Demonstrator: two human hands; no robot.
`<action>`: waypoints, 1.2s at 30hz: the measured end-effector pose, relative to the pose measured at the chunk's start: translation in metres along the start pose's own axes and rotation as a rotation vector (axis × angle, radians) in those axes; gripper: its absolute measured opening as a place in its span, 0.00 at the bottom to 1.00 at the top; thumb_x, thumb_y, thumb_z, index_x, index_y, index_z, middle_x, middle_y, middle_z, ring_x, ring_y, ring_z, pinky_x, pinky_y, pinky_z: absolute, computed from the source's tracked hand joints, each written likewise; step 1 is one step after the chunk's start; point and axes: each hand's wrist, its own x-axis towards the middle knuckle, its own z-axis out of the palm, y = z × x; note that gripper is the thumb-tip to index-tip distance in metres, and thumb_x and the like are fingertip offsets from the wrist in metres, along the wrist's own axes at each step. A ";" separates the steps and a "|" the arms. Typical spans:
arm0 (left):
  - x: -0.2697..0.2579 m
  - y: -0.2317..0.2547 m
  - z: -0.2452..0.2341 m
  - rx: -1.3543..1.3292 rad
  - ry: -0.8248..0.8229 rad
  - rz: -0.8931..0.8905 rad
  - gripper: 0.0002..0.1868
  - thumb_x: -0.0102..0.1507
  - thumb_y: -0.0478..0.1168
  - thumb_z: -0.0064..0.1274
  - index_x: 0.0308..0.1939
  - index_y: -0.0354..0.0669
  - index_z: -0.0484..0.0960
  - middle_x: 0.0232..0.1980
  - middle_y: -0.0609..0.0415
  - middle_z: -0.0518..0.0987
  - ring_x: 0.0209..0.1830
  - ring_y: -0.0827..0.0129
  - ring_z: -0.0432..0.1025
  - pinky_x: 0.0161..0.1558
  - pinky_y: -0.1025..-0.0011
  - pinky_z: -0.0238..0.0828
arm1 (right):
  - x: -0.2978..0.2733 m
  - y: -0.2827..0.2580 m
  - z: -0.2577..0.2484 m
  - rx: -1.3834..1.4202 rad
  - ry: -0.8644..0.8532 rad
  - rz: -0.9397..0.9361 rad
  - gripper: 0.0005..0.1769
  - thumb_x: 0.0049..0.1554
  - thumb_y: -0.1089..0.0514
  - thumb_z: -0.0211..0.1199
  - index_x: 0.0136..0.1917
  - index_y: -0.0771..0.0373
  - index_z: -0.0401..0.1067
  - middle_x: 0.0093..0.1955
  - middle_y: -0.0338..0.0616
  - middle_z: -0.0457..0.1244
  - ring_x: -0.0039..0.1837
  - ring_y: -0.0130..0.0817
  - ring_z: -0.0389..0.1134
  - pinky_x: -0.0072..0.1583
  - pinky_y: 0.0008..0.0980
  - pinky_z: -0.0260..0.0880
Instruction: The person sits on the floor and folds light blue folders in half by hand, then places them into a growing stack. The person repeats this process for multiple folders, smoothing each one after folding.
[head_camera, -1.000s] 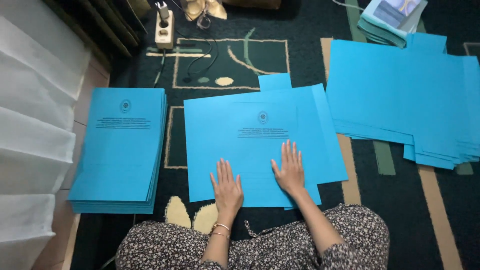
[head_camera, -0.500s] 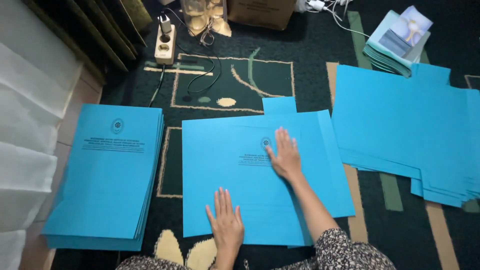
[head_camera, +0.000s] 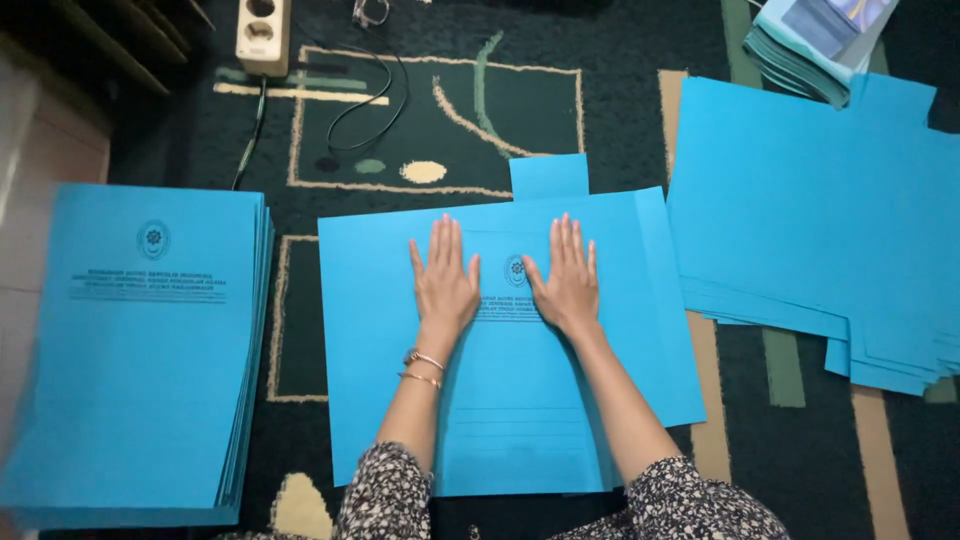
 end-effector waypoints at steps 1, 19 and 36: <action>0.000 0.001 0.004 0.000 0.002 0.007 0.35 0.74 0.59 0.24 0.82 0.48 0.52 0.85 0.55 0.50 0.86 0.66 0.42 0.81 0.48 0.19 | -0.001 0.003 0.002 0.001 0.005 0.004 0.47 0.67 0.26 0.33 0.86 0.58 0.41 0.89 0.46 0.35 0.88 0.44 0.32 0.83 0.53 0.27; 0.004 -0.007 0.008 -0.003 0.039 0.017 0.33 0.74 0.56 0.26 0.82 0.50 0.53 0.86 0.58 0.48 0.86 0.67 0.41 0.79 0.40 0.25 | -0.041 0.005 0.019 0.049 0.126 0.089 0.41 0.70 0.37 0.38 0.84 0.67 0.42 0.87 0.58 0.37 0.87 0.52 0.34 0.83 0.55 0.32; 0.004 -0.006 0.008 0.001 0.054 0.015 0.34 0.75 0.57 0.26 0.82 0.49 0.53 0.86 0.57 0.47 0.86 0.65 0.39 0.80 0.40 0.24 | -0.131 -0.007 0.037 0.022 0.111 0.013 0.47 0.66 0.33 0.44 0.84 0.68 0.42 0.87 0.60 0.38 0.87 0.55 0.35 0.82 0.55 0.35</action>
